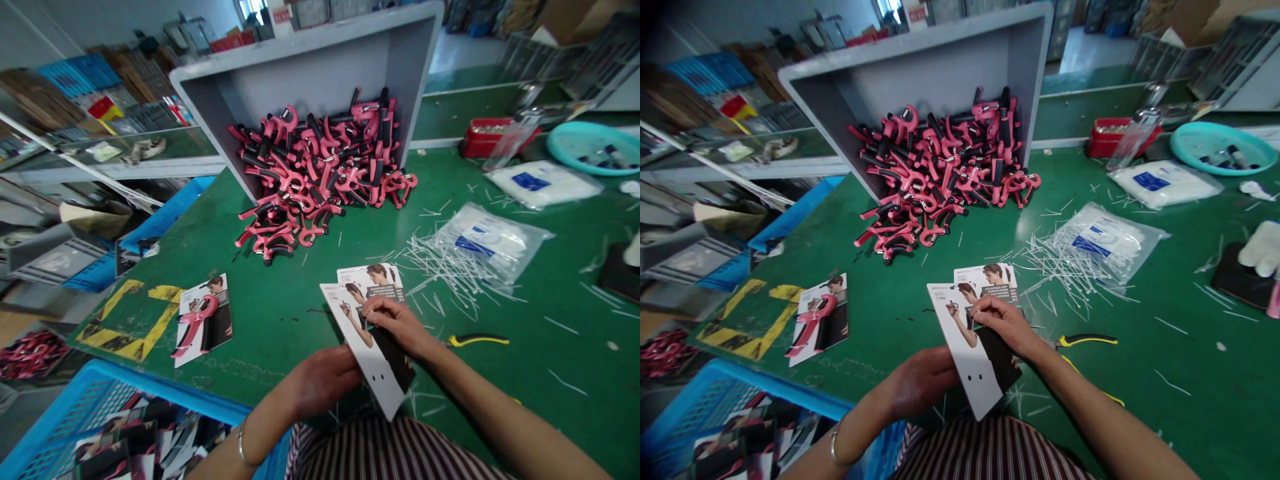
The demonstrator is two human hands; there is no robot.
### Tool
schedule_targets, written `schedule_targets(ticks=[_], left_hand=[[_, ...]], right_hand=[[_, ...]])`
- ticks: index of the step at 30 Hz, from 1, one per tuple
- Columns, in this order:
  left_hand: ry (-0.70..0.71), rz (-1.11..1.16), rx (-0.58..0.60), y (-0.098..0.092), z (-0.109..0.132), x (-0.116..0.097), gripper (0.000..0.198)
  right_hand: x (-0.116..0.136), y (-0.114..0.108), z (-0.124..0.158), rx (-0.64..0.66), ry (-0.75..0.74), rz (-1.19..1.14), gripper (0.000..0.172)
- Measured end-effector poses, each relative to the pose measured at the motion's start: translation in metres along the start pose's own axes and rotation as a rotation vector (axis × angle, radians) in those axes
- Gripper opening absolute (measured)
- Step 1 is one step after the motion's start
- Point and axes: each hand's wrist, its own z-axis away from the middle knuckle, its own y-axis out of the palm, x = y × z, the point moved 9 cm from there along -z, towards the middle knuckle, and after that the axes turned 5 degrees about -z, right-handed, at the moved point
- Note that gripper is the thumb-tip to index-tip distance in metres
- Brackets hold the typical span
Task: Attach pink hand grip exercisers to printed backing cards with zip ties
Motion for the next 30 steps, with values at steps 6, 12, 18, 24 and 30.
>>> schedule_targets(ticks=[6,12,18,24,30], left_hand=[[0.099,-0.207,-0.172,-0.005,-0.010,0.001,0.030],[-0.144,-0.222,-0.474,-0.009,0.002,0.040,0.015],[-0.151,-0.044,-0.518,-0.008,0.005,0.050,0.018],[-0.318,0.050,-0.477,0.007,0.006,0.081,0.017],[-0.413,0.259,-0.439,0.009,0.011,0.086,0.016]], right_hand=[[-0.001,-0.004,0.004,-0.058,0.005,-0.002,0.010],[0.019,0.011,0.006,-0.028,-0.146,0.248,0.008],[0.019,0.014,0.005,-0.013,-0.146,0.292,0.009],[0.019,0.019,0.005,0.002,-0.122,0.360,0.010],[0.019,0.020,0.002,-0.014,-0.106,0.372,0.010]])
